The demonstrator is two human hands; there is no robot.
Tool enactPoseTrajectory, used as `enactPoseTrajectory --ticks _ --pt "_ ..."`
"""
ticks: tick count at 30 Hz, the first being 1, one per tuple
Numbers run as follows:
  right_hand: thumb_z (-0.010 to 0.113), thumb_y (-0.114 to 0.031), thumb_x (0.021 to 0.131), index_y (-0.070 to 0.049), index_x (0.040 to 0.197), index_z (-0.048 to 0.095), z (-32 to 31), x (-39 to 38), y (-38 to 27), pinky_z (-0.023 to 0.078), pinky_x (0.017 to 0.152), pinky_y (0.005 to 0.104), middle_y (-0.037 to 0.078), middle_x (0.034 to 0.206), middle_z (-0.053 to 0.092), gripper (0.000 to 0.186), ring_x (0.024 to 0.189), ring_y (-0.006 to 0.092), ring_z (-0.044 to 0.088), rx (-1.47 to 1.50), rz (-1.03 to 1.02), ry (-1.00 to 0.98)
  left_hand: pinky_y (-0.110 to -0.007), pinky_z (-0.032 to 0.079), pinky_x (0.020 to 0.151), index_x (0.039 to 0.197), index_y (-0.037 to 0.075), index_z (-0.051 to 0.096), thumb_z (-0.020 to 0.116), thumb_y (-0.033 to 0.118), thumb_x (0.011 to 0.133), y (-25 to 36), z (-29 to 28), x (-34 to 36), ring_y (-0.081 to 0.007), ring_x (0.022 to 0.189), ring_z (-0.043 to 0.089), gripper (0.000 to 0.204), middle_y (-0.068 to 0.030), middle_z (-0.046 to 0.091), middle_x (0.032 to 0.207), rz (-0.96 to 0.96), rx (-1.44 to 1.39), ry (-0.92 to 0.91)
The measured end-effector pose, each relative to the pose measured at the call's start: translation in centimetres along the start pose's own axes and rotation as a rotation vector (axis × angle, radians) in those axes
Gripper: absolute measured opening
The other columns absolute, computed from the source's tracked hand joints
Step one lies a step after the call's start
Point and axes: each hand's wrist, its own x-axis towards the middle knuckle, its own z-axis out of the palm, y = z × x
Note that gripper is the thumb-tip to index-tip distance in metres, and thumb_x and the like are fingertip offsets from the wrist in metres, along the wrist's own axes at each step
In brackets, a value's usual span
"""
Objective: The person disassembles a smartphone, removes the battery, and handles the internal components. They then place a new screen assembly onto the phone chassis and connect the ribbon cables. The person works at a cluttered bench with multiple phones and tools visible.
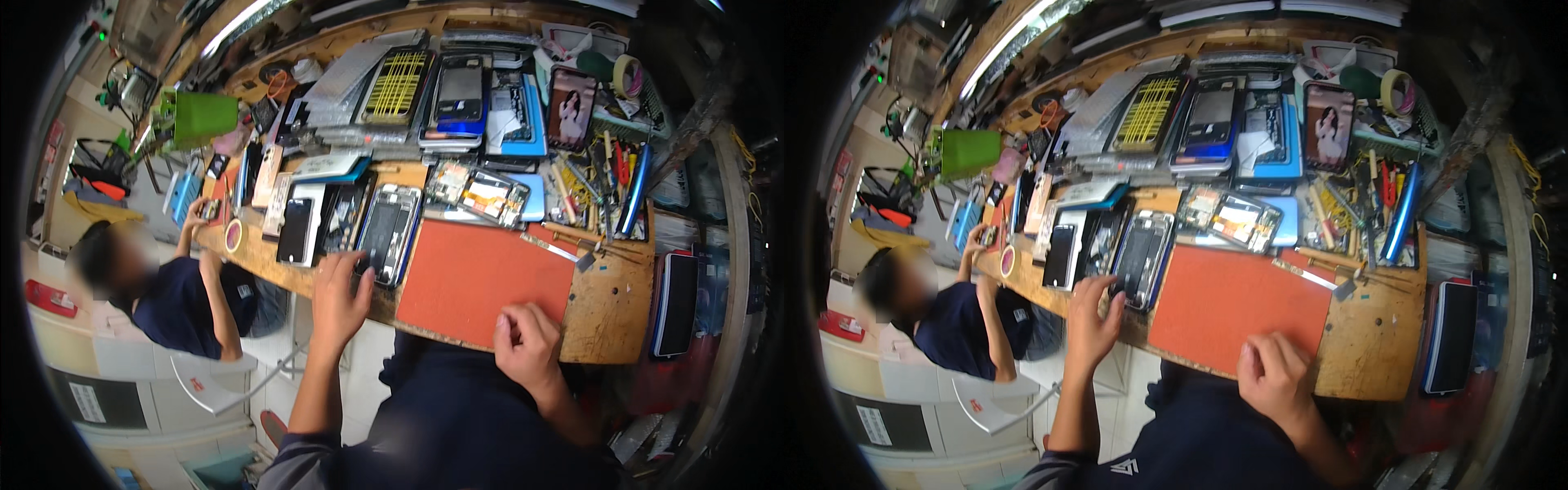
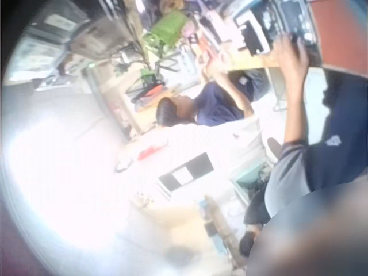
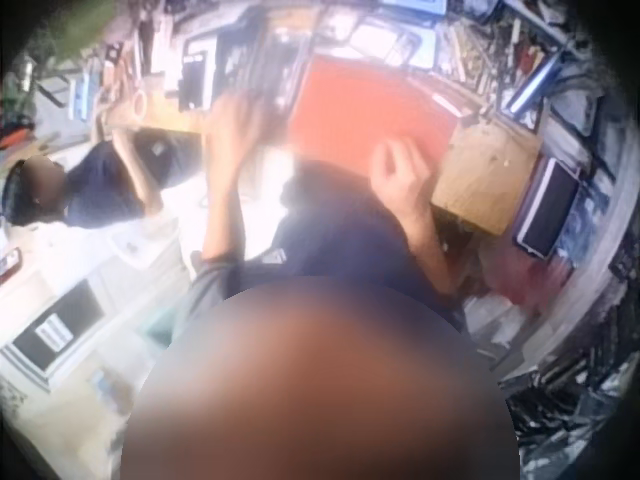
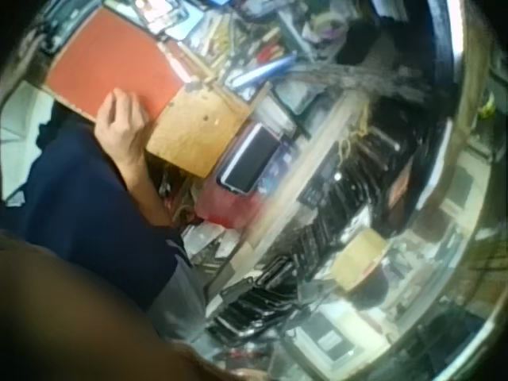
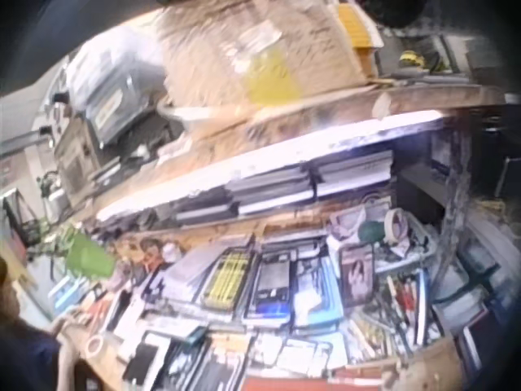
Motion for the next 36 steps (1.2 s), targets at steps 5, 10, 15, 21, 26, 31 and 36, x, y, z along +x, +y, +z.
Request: enactPoseTrajectory --ticks 5,10,15,21,26,31,36 --pt "0.070 0.005 0.091 0.001 0.097 0.069 0.8 0.3 -0.1 0.041 0.048 0.0311 0.009 0.076 0.060 0.008 0.052 0.0175 0.054 -0.011 -0.004 0.091 -0.048 0.051 0.098 0.116 0.002 0.074 0.078 0.014 0.092 -0.1 0.6 0.4 -0.0378 0.113 0.065 0.027 -0.0157 0.071 0.120 0.118 -0.001 -0.083" --pt "0.071 0.004 0.091 0.000 0.097 0.070 0.9 0.3 -0.5 0.045 0.049 0.0313 0.009 0.077 0.061 0.008 0.054 0.0175 0.059 -0.033 0.093 0.050 -0.045 0.051 0.098 0.116 0.002 0.072 0.074 0.005 0.090 -3.5 -0.2 -0.3 -0.0383 0.112 0.067 0.027 -0.0168 0.071 0.117 0.053 -0.106 0.178" --pt "0.070 0.004 0.092 0.000 0.092 0.067 1.6 0.2 -0.7 0.038 0.049 0.0322 0.008 0.075 0.057 0.004 0.053 0.0171 0.053 -0.236 0.112 -0.024 -0.052 0.041 0.113 0.141 0.002 0.060 0.082 0.016 0.085 -8.6 -1.1 -2.2 -0.0439 0.133 0.052 0.062 -0.0247 0.055 0.139 -0.297 0.047 0.390" --pt "0.068 0.005 0.090 -0.001 0.092 0.068 2.9 1.2 -1.0 0.039 0.048 0.0352 0.009 0.073 0.055 0.006 0.052 0.0211 0.053 -0.342 -0.063 0.029 -0.058 0.033 0.122 0.159 -0.002 0.040 0.094 0.035 0.075 -11.8 -0.4 -1.4 -0.0494 0.143 0.042 0.106 -0.0313 0.043 0.154 -0.379 -0.062 0.354" --pt "0.069 0.004 0.089 -0.002 0.090 0.068 3.0 0.5 -1.0 0.041 0.048 0.0357 0.009 0.072 0.056 0.007 0.051 0.0224 0.055 -0.468 0.007 0.002 -0.051 0.041 0.117 0.157 0.000 0.045 0.096 0.025 0.073 -12.6 1.4 -2.6 -0.0431 0.138 0.049 0.101 -0.0256 0.051 0.148 -0.414 -0.273 0.462" --pt "0.071 0.003 0.088 -0.003 0.088 0.068 3.3 1.2 -1.4 0.049 0.052 0.0344 0.009 0.074 0.060 0.008 0.055 0.0230 0.062 -0.467 -0.013 0.046 -0.050 0.049 0.114 0.140 -0.001 0.056 0.095 0.014 0.071 -10.5 1.1 -2.8 -0.0412 0.137 0.052 0.080 -0.0229 0.042 0.151 -0.288 -0.244 0.536" --pt "0.074 0.001 0.086 -0.004 0.088 0.067 3.0 1.0 -1.3 0.049 0.053 0.0370 0.009 0.075 0.061 0.009 0.057 0.0249 0.064 -0.501 -0.016 0.012 -0.048 0.051 0.111 0.131 -0.001 0.056 0.103 0.016 0.068 -6.8 3.1 -3.8 -0.0379 0.137 0.049 0.081 -0.0213 0.036 0.148 -0.517 -0.420 0.558"
